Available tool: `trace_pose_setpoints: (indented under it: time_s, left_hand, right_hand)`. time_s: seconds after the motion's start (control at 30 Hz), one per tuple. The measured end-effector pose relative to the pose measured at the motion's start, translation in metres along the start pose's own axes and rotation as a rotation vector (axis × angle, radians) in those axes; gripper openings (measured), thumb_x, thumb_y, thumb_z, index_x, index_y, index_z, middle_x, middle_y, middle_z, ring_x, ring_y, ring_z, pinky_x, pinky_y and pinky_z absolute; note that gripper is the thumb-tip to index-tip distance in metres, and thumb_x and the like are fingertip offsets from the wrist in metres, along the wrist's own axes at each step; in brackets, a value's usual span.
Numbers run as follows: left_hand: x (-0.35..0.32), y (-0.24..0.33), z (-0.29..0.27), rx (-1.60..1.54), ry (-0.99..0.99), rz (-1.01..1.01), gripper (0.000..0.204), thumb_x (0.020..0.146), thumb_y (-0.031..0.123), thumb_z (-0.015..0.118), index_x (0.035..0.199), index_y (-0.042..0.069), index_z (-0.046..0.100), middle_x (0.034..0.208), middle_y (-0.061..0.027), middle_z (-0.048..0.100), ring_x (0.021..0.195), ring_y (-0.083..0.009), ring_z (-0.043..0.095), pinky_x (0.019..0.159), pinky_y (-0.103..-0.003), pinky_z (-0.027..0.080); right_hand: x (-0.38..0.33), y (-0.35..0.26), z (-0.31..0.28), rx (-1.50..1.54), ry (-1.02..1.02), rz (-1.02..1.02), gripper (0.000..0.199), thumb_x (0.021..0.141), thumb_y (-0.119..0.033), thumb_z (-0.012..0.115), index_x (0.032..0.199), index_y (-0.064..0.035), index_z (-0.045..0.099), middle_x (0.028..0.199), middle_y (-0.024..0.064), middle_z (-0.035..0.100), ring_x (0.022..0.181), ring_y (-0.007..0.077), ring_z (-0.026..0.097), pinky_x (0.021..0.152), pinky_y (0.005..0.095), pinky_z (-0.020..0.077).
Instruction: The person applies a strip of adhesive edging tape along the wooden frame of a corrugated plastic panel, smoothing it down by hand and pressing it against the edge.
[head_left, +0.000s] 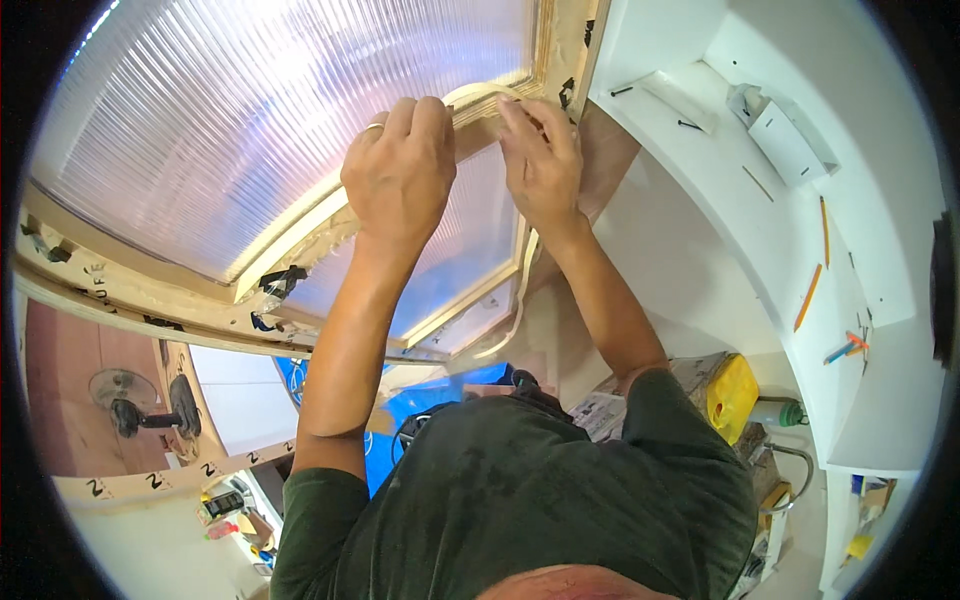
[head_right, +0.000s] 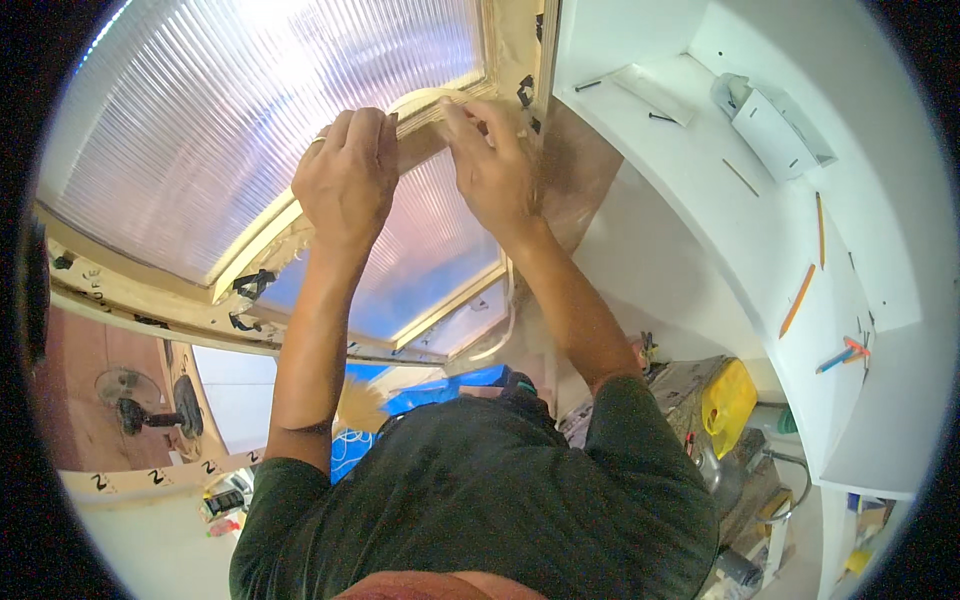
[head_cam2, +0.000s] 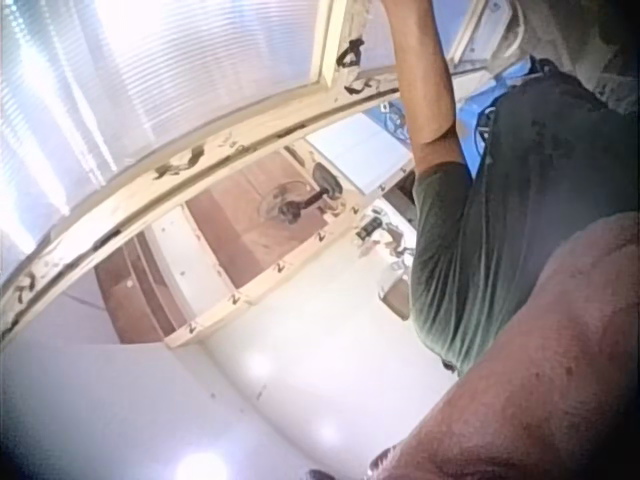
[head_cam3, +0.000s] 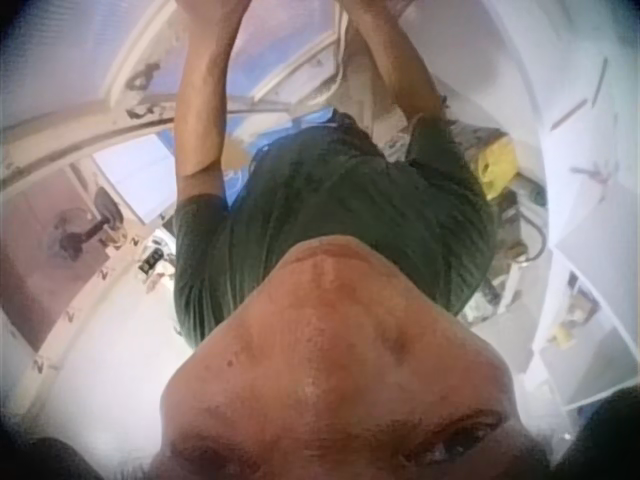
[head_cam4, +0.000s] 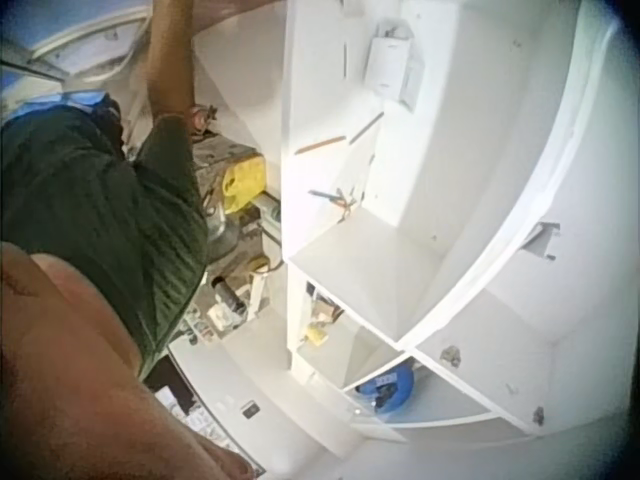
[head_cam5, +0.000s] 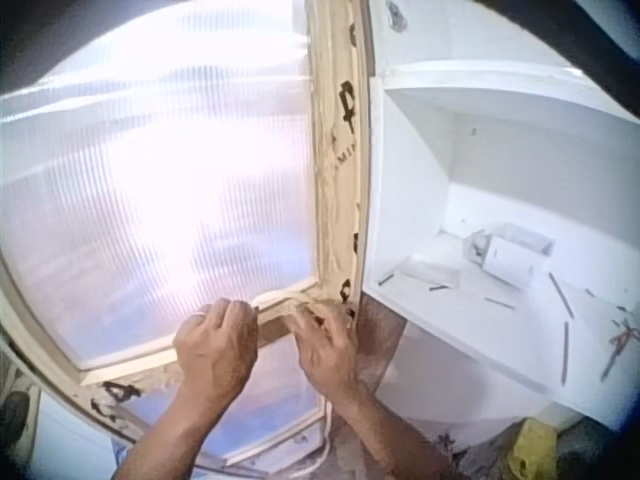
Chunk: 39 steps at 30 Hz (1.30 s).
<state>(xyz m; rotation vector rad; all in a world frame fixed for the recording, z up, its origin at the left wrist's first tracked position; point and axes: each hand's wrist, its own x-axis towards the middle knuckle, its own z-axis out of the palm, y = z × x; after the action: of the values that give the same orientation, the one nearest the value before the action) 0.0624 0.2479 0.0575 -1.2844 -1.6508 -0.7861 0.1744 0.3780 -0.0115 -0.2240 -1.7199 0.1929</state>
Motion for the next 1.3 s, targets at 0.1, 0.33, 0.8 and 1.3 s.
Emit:
trace_pose_setpoints:
  time_s: [0.1,0.33,0.8,1.3]
  left_hand:
    - [-0.002,0.0,-0.001,0.002,-0.009,-0.018,0.018,0.092,0.016,0.074,0.083,0.011,0.059,0.078,-0.0073,0.061,0.066,-0.0287,0.063,0.062,-0.042,0.05]
    - [-0.002,0.0,-0.004,-0.045,-0.061,-0.063,0.014,0.09,0.011,0.072,0.083,0.011,0.06,0.079,-0.0083,0.062,0.068,-0.0316,0.065,0.063,-0.043,0.051]
    - [-0.002,0.0,0.0,0.002,-0.045,-0.069,0.012,0.089,0.012,0.071,0.083,0.012,0.062,0.081,-0.0071,0.063,0.071,-0.0307,0.067,0.065,-0.043,0.053]
    - [-0.003,0.003,-0.002,-0.025,-0.067,-0.083,0.011,0.091,0.013,0.072,0.085,0.012,0.063,0.081,-0.0068,0.063,0.072,-0.0305,0.067,0.066,-0.043,0.052]
  right_hand:
    - [0.013,0.0,-0.004,-0.221,-0.06,-0.126,0.035,0.091,-0.011,0.081,0.126,-0.0198,0.081,0.105,-0.0039,0.072,0.095,0.0203,0.066,0.089,0.04,0.0443]
    - [0.02,0.016,-0.013,-0.162,-0.032,-0.293,0.025,0.085,-0.015,0.089,0.109,-0.0239,0.085,0.1,-0.0059,0.067,0.094,0.0171,0.06,0.093,0.0384,0.0398]
    - [0.011,0.035,0.014,-0.153,0.053,-0.392,0.02,0.081,-0.006,0.083,0.096,-0.0191,0.078,0.109,-0.0003,0.058,0.111,0.0238,0.057,0.096,0.0442,0.0409]
    - [-0.04,0.001,-0.038,0.039,-0.194,-0.062,0.025,0.079,0.005,0.083,0.099,-0.0102,0.081,0.126,0.0131,0.058,0.113,0.0272,0.059,0.097,0.0387,0.0465]
